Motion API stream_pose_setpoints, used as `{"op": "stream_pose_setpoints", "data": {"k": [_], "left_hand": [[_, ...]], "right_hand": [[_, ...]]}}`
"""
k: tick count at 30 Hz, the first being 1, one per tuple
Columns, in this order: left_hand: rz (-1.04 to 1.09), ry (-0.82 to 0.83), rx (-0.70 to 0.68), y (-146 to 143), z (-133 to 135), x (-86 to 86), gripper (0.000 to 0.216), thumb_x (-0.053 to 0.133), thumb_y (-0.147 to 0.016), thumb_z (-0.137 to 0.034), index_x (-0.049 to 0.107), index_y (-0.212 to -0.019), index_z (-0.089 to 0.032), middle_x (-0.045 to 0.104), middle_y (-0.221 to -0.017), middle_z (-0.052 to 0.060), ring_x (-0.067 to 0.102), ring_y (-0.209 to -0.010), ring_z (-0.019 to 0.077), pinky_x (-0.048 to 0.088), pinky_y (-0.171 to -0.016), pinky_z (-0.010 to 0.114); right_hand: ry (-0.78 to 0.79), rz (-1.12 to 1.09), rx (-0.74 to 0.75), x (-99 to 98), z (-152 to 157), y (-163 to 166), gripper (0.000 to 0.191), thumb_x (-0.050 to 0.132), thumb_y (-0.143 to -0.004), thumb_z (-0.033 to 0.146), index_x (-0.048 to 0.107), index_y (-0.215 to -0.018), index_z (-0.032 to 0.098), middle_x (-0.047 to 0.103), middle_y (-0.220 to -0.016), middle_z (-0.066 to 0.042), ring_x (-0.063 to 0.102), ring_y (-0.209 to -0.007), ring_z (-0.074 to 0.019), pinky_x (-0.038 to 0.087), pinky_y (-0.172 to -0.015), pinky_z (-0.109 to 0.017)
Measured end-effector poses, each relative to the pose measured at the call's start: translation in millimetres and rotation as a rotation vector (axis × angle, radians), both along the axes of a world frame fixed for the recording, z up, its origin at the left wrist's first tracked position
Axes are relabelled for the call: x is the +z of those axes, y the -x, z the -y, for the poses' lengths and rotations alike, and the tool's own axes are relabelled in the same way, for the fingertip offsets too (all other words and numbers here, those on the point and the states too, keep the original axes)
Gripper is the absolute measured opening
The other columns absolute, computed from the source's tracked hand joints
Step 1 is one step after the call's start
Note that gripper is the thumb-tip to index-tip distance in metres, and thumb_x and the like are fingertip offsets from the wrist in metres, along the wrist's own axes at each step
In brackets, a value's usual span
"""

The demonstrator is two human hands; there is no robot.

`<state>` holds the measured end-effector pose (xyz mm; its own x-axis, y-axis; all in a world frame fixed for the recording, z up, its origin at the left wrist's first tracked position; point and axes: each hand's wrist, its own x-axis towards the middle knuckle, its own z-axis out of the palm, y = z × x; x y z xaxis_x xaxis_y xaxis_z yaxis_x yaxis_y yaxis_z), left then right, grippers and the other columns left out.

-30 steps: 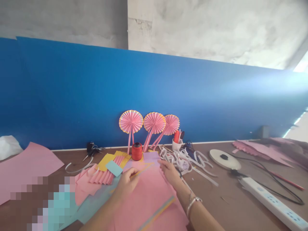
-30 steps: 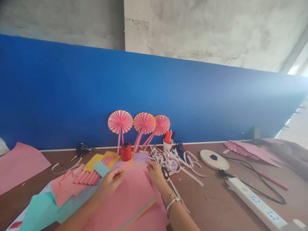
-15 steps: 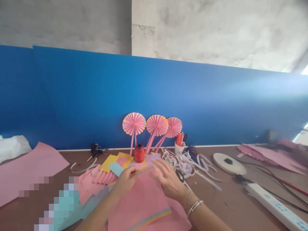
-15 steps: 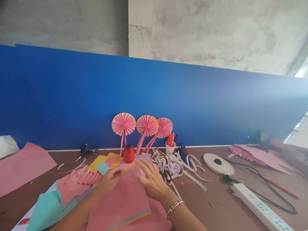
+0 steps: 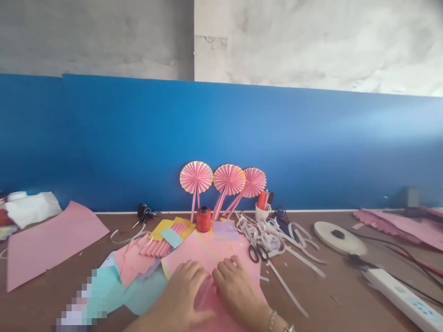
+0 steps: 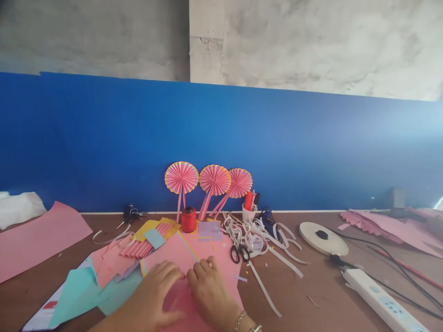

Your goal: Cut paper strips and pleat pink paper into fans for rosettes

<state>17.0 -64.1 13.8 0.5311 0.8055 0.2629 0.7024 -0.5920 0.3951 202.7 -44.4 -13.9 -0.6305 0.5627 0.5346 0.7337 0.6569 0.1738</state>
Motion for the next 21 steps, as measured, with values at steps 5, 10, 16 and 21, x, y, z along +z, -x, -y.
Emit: {"op": "stream_pose_setpoints", "data": {"k": [5, 10, 16, 21], "left_hand": [[-0.126, -0.076, 0.051, 6, 14, -42.4, 0.025, 0.055, -0.06, -0.007, 0.058, -0.08, -0.02, 0.063, -0.083, 0.003, 0.054, -0.078, 0.0222, 0.041, -0.071, 0.034], [0.125, -0.312, 0.049, 11, 11, -32.9, 0.036, 0.041, -0.056, 0.004, 0.053, -0.078, -0.021, 0.06, -0.073, 0.0, 0.052, -0.07, 0.0176, 0.038, -0.066, 0.03], [0.358, -0.735, 0.035, 20, 5, -25.3, 0.036, 0.038, -0.076, 0.004, 0.06, -0.086, -0.022, 0.061, -0.088, 0.003, 0.053, -0.088, 0.0187, 0.035, -0.083, 0.035], [0.131, -0.407, 0.082, 21, -3, -39.1, 0.037, 0.041, -0.068, 0.007, 0.062, -0.078, -0.022, 0.058, -0.084, 0.002, 0.051, -0.084, 0.0184, 0.038, -0.075, 0.032]], "right_hand": [[0.082, 0.038, 0.057, 5.9, 11, -1, 0.017, 0.057, -0.073, 0.007, 0.047, -0.071, 0.02, 0.055, -0.071, 0.0, 0.044, -0.065, -0.0176, 0.025, -0.062, -0.032], [0.017, -0.142, 0.068, 15.8, 14, -11, 0.015, 0.052, -0.07, 0.006, 0.046, -0.07, 0.02, 0.055, -0.073, -0.001, 0.042, -0.067, -0.0176, 0.024, -0.061, -0.031], [-0.179, -0.269, 0.187, 12.9, 16, -18, 0.02, 0.042, -0.079, 0.003, 0.054, -0.085, 0.019, 0.062, -0.087, -0.004, 0.046, -0.075, -0.0169, 0.029, -0.068, -0.032], [0.194, -0.09, 0.032, 2.4, 1, -22, 0.023, 0.047, -0.07, 0.001, 0.055, -0.078, 0.021, 0.059, -0.084, -0.003, 0.048, -0.078, -0.0187, 0.031, -0.068, -0.031]]}}
